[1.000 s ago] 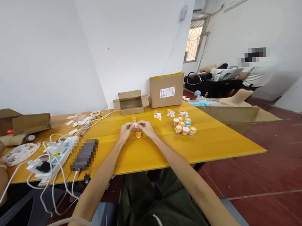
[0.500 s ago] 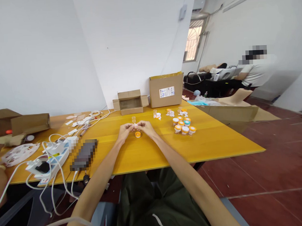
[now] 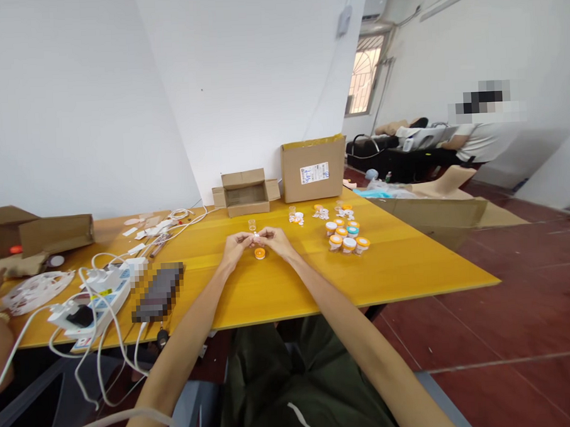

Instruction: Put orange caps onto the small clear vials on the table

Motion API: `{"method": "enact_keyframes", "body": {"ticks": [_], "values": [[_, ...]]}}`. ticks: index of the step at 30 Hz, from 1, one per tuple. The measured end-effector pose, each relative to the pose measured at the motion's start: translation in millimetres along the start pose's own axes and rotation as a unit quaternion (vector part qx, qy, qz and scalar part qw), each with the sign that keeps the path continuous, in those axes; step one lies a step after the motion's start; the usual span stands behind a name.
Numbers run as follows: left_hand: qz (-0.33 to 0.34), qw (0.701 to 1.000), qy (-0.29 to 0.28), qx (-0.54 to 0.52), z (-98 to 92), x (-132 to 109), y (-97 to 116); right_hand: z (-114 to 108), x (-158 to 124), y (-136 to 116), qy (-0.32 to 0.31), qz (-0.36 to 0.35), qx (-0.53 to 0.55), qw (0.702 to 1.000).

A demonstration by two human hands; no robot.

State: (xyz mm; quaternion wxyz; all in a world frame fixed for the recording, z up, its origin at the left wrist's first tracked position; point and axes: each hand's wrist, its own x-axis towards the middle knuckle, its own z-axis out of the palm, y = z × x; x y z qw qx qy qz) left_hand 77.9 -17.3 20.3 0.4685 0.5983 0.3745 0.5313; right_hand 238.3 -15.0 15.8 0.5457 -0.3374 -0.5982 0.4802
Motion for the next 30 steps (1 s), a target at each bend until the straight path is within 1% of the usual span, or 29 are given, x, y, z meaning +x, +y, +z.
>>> {"method": "enact_keyframes", "body": {"ticks": [4,9,17,21,30], "values": [[0.01,1.0,0.007,0.005,1.5,-1.0,3.6,2.1,-1.0,-4.7,0.005,0.004,0.009,1.0],[0.016,1.0,0.001,0.008,3.5,-1.4,6.2,3.7,-1.6,-8.0,0.016,-0.001,0.011,1.0],[0.024,1.0,0.001,0.001,6.2,-2.7,9.2,-0.4,2.8,0.5,0.026,-0.025,-0.001,0.999],[0.021,1.0,0.004,-0.003,5.6,-2.6,7.6,-1.1,4.2,4.7,0.025,-0.028,-0.004,0.999],[0.013,1.0,0.004,-0.002,2.1,-1.2,2.6,0.1,4.8,5.4,0.01,-0.038,0.0,0.999]]}}
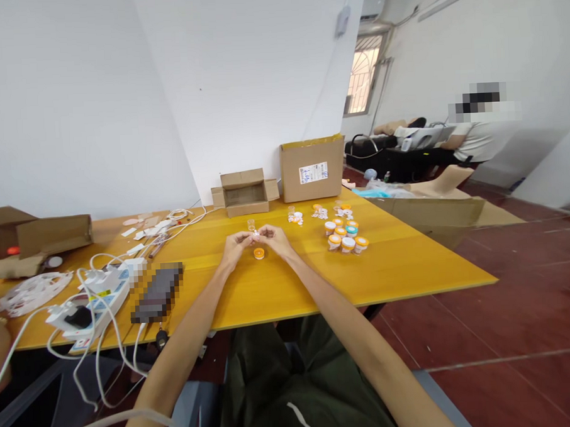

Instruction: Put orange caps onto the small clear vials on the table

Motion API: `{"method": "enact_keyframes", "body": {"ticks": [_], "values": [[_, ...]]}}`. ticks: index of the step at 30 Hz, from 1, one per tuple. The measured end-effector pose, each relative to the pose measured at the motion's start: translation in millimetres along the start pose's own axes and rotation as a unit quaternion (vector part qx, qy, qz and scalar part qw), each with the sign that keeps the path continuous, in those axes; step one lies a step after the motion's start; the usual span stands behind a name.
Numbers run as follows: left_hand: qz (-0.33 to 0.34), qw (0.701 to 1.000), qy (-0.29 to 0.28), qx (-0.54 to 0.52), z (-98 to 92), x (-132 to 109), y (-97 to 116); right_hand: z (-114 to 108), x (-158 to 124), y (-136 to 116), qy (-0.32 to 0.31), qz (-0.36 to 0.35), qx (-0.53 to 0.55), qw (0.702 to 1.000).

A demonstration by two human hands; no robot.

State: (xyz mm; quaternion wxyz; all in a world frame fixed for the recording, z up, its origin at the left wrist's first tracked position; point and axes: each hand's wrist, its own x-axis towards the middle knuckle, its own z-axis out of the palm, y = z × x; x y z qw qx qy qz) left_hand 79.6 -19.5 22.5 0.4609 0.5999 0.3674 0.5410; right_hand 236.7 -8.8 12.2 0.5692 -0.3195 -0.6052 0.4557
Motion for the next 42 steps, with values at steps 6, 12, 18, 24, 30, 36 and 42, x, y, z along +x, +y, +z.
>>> {"method": "enact_keyframes", "body": {"ticks": [6,12,18,24,30,36,42], "values": [[0.027,0.998,-0.01,0.053,-3.7,5.9,-1.3,-2.1,1.3,3.3,0.044,-0.012,-0.031,0.998],[0.076,0.968,0.025,0.238,-18.6,11.7,-11.7,-12.5,4.4,11.2,0.122,-0.007,-0.055,0.991],[0.106,0.921,-0.007,0.374,-26.7,10.5,-19.8,-17.9,5.2,19.0,0.147,0.037,-0.035,0.988],[0.112,0.932,-0.02,0.345,-26.0,11.0,-16.5,-13.5,2.9,15.1,0.119,0.052,-0.003,0.992],[0.075,0.974,-0.001,0.213,-15.4,9.0,-12.6,-10.7,1.6,12.1,0.124,0.07,0.065,0.988],[0.039,0.997,0.011,0.067,-7.7,8.4,-6.9,-12.1,2.9,14.9,0.12,0.081,0.122,0.982],[0.021,0.999,0.027,0.016,-7.0,6.7,-2.2,-13.3,2.6,13.2,0.105,0.084,0.13,0.982]]}}
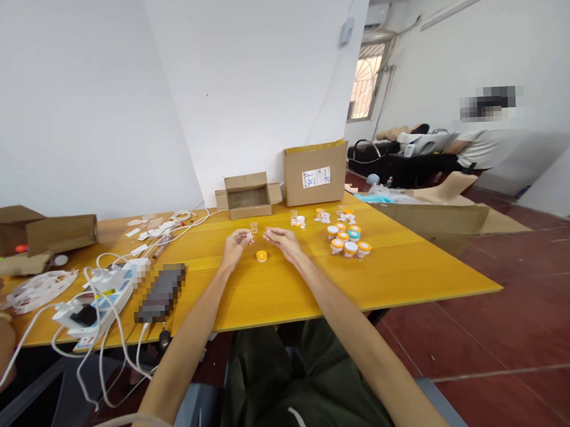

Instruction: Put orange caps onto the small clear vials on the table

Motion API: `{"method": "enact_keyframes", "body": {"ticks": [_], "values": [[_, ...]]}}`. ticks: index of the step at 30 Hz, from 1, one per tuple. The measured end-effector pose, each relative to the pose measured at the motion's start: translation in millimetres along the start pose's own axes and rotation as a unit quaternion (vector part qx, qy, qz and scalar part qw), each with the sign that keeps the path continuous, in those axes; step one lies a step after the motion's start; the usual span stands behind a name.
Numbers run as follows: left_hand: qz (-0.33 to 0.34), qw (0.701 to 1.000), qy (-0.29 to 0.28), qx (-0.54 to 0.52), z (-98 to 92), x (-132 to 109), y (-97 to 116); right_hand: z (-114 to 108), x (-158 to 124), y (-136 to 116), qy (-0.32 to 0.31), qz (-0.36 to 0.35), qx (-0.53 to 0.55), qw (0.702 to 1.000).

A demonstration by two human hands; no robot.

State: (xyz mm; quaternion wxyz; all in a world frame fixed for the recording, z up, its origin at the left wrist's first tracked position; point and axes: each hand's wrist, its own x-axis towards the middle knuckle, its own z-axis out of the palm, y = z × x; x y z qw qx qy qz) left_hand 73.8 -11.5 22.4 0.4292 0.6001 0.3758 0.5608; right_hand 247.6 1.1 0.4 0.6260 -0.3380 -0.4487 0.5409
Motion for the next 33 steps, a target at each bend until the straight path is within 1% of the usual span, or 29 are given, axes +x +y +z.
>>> {"method": "enact_keyframes", "body": {"ticks": [3,7,9,14,20,23,27,33], "values": [[-0.005,1.0,0.001,0.001,1.2,-1.8,3.1,2.3,-3.4,-3.7,-0.013,0.002,-0.052,0.999],[0.003,1.0,0.01,0.007,3.9,-4.1,8.6,7.7,-8.5,-8.4,-0.022,-0.004,-0.122,0.992],[0.003,1.0,0.012,0.001,5.5,-5.1,10.8,10.6,-10.4,-9.6,-0.022,-0.009,-0.14,0.99],[-0.002,1.0,-0.005,-0.017,10.4,-7.7,13.9,16.0,-12.5,-10.3,-0.039,-0.023,-0.159,0.986],[-0.002,0.999,-0.031,-0.024,13.6,-9.8,16.0,18.4,-14.6,-14.0,-0.038,-0.073,-0.168,0.982],[-0.002,0.999,-0.032,-0.017,12.7,-9.6,15.5,19.2,-15.9,-15.2,-0.043,-0.093,-0.174,0.979],[-0.002,1.0,-0.018,-0.013,10.9,-8.9,13.9,19.6,-17.2,-15.4,-0.059,-0.069,-0.16,0.983],[0.008,1.0,0.005,-0.004,10.3,-7.9,13.3,19.3,-17.1,-15.5,-0.097,-0.032,-0.09,0.991]]}}
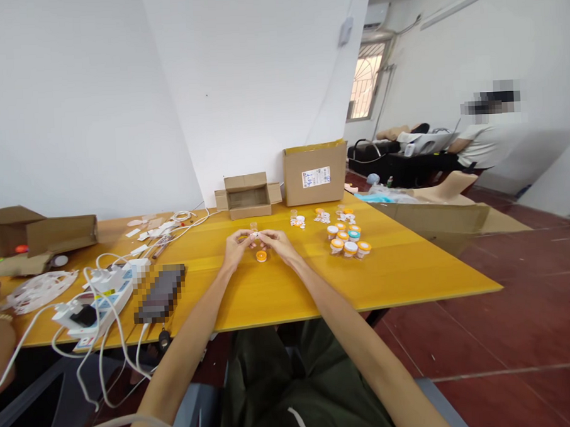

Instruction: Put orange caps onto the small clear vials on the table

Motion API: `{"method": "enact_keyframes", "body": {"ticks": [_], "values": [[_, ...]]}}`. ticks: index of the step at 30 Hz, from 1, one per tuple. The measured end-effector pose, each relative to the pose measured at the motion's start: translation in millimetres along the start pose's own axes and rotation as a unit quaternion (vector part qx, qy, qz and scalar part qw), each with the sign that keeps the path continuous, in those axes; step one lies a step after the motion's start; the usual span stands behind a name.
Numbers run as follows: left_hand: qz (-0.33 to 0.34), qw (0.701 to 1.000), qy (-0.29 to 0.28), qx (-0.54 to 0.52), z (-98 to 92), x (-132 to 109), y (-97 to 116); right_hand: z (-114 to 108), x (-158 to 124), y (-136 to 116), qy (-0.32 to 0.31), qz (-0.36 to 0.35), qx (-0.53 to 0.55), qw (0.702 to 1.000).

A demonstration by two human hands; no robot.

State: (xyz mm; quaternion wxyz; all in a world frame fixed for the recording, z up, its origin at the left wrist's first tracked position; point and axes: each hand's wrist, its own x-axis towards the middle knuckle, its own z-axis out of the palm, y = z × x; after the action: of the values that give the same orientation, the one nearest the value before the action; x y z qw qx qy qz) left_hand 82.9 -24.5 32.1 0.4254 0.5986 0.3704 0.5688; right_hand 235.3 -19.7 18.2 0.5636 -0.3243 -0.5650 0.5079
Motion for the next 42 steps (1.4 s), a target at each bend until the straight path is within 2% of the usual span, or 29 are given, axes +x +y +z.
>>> {"method": "enact_keyframes", "body": {"ticks": [5,13,20,25,35,42], "values": [[0.022,0.999,0.021,0.021,-1.9,1.8,-3.4,-2.2,2.0,3.1,-0.017,0.003,0.004,1.0],[0.046,0.998,0.015,0.04,-3.8,2.8,-7.1,-1.6,0.7,1.1,-0.018,0.01,0.008,1.0],[0.033,0.999,-0.004,0.03,-2.1,0.6,-2.1,1.4,-1.2,-5.4,-0.013,-0.008,0.018,1.0],[0.023,0.999,0.004,0.022,-0.5,-0.9,1.9,1.0,-1.3,-5.4,-0.012,-0.005,0.024,1.0],[0.025,0.999,0.032,-0.021,1.9,0.6,-0.5,-3.6,6.8,7.5,-0.02,-0.025,0.02,0.999],[0.036,0.999,0.024,-0.017,-0.6,1.9,-4.3,-4.7,8.7,13.3,-0.017,-0.047,-0.012,0.999]]}}
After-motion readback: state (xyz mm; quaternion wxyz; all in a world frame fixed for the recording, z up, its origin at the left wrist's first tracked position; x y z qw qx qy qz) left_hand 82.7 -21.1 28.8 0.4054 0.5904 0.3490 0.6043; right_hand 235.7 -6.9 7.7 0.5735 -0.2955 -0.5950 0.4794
